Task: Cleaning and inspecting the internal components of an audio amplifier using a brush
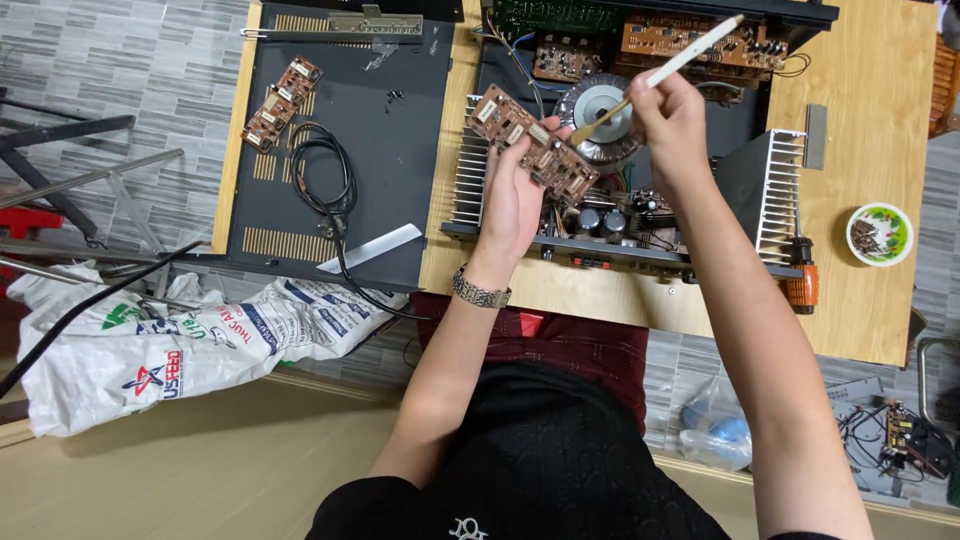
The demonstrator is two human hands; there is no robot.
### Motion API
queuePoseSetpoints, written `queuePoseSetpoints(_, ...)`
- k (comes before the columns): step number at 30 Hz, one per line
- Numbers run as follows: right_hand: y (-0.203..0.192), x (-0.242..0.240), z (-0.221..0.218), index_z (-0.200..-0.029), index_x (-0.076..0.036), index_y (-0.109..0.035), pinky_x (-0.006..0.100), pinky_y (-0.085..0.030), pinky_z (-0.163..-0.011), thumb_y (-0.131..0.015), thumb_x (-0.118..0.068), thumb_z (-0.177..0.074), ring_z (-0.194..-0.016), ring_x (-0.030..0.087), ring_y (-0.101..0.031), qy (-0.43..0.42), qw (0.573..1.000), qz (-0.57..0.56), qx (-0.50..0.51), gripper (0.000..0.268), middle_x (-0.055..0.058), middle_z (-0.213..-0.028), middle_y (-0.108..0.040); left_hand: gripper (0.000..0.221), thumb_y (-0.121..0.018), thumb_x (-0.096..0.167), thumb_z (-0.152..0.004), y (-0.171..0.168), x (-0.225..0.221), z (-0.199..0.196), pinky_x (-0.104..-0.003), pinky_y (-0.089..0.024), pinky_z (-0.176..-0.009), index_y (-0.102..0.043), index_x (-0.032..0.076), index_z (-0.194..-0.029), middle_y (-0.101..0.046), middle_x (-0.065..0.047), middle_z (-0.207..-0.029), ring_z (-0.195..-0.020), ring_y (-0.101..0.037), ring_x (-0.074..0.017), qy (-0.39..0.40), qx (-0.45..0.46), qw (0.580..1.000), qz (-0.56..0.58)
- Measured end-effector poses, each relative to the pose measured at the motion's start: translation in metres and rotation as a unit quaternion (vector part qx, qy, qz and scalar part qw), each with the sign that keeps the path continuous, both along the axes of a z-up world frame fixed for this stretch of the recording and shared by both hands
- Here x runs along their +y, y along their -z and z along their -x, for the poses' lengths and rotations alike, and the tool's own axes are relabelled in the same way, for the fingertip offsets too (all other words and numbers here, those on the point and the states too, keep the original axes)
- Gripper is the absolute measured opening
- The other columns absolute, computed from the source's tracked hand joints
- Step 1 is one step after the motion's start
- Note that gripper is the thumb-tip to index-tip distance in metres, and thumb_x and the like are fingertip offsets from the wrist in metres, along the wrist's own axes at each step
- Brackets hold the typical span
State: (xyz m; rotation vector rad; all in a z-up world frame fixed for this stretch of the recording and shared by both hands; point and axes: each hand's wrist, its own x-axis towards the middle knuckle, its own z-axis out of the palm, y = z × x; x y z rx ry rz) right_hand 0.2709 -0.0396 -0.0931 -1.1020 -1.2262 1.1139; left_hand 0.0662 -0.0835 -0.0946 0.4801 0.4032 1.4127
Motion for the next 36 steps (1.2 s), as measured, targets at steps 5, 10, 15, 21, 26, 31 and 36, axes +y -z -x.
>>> queuePoseSetpoints(5, -0.007, -0.009, 0.015, -0.105, -0.009, -0.066, 0.017, -0.028, -0.048, -0.061, -0.017, -0.110, -0.055, 0.002, -0.037, -0.078, 0.994, 0.025, -0.071, 0.010, -0.010, -0.067, -0.048, 0.031, -0.047, 0.019, -0.108, -0.004, -0.002, 0.001, -0.042, -0.053, -0.097, -0.065, -0.003, -0.121, -0.068, -0.022, -0.122, -0.116, -0.065, -0.0294, 0.008, 0.029, 1.000, -0.004)
queuePoseSetpoints(10, -0.002, -0.004, 0.007, -0.105, -0.009, -0.064, 0.014, -0.033, -0.049, -0.059, -0.012, -0.113, -0.058, 0.003, -0.042, -0.008, 0.997, 0.041, -0.070, 0.010, -0.007, -0.073, -0.055, 0.033, -0.047, 0.019, -0.108, -0.001, -0.001, 0.001, -0.043, -0.053, -0.099, -0.066, -0.005, -0.120, -0.070, -0.023, -0.117, -0.113, -0.066, -0.0306, 0.010, 0.017, 1.000, -0.014)
queuePoseSetpoints(15, 0.025, 0.002, 0.009, -0.099, -0.004, -0.065, 0.019, -0.040, -0.053, -0.068, -0.024, -0.108, -0.051, 0.005, -0.049, -0.050, 0.998, -0.025, 0.019, 0.022, -0.003, -0.061, -0.051, 0.037, -0.035, 0.029, -0.114, 0.014, 0.001, -0.001, -0.048, -0.040, -0.110, -0.051, 0.003, -0.134, -0.059, -0.019, -0.133, -0.128, -0.056, -0.0311, 0.023, 0.044, 0.998, -0.042)
queuePoseSetpoints(21, 0.026, 0.007, 0.002, -0.104, -0.002, -0.065, 0.018, -0.040, -0.051, -0.065, -0.017, -0.111, -0.050, 0.004, -0.049, -0.023, 0.999, -0.030, -0.008, 0.016, -0.002, -0.059, -0.051, 0.027, -0.040, 0.023, -0.112, 0.017, 0.004, -0.001, -0.054, -0.040, -0.110, -0.052, 0.006, -0.130, -0.060, -0.021, -0.135, -0.128, -0.058, -0.0355, 0.017, 0.022, 0.999, -0.024)
queuePoseSetpoints(26, 0.035, 0.012, -0.001, -0.104, -0.003, -0.066, 0.020, -0.043, -0.051, -0.067, -0.020, -0.109, -0.051, 0.007, -0.051, 0.001, 0.999, -0.039, 0.005, 0.018, 0.000, -0.059, -0.053, 0.021, -0.044, 0.018, -0.109, 0.018, 0.004, -0.004, -0.050, -0.041, -0.109, -0.053, 0.008, -0.125, -0.061, -0.021, -0.134, -0.127, -0.059, -0.0345, 0.016, 0.014, 1.000, -0.015)
queuePoseSetpoints(31, 0.027, 0.005, 0.013, -0.095, -0.007, -0.067, 0.019, -0.040, -0.047, -0.078, -0.014, -0.100, -0.046, 0.004, -0.048, -0.055, 0.998, -0.031, 0.003, 0.014, -0.003, -0.055, -0.051, 0.024, -0.052, 0.011, -0.103, 0.019, 0.004, -0.004, -0.049, -0.047, -0.106, -0.055, 0.008, -0.126, -0.064, -0.021, -0.131, -0.124, -0.062, -0.0351, 0.010, -0.006, 1.000, -0.017)
queuePoseSetpoints(36, 0.004, 0.001, -0.001, -0.105, -0.009, -0.061, 0.020, -0.034, -0.050, -0.058, -0.017, -0.111, -0.055, 0.005, -0.041, 0.028, 0.999, -0.017, -0.031, 0.011, -0.009, -0.066, -0.046, 0.039, -0.045, -0.001, -0.099, 0.008, 0.001, 0.002, -0.049, -0.047, -0.109, -0.046, 0.006, -0.137, -0.065, -0.023, -0.125, -0.121, -0.063, -0.0360, 0.011, 0.000, 1.000, 0.025)
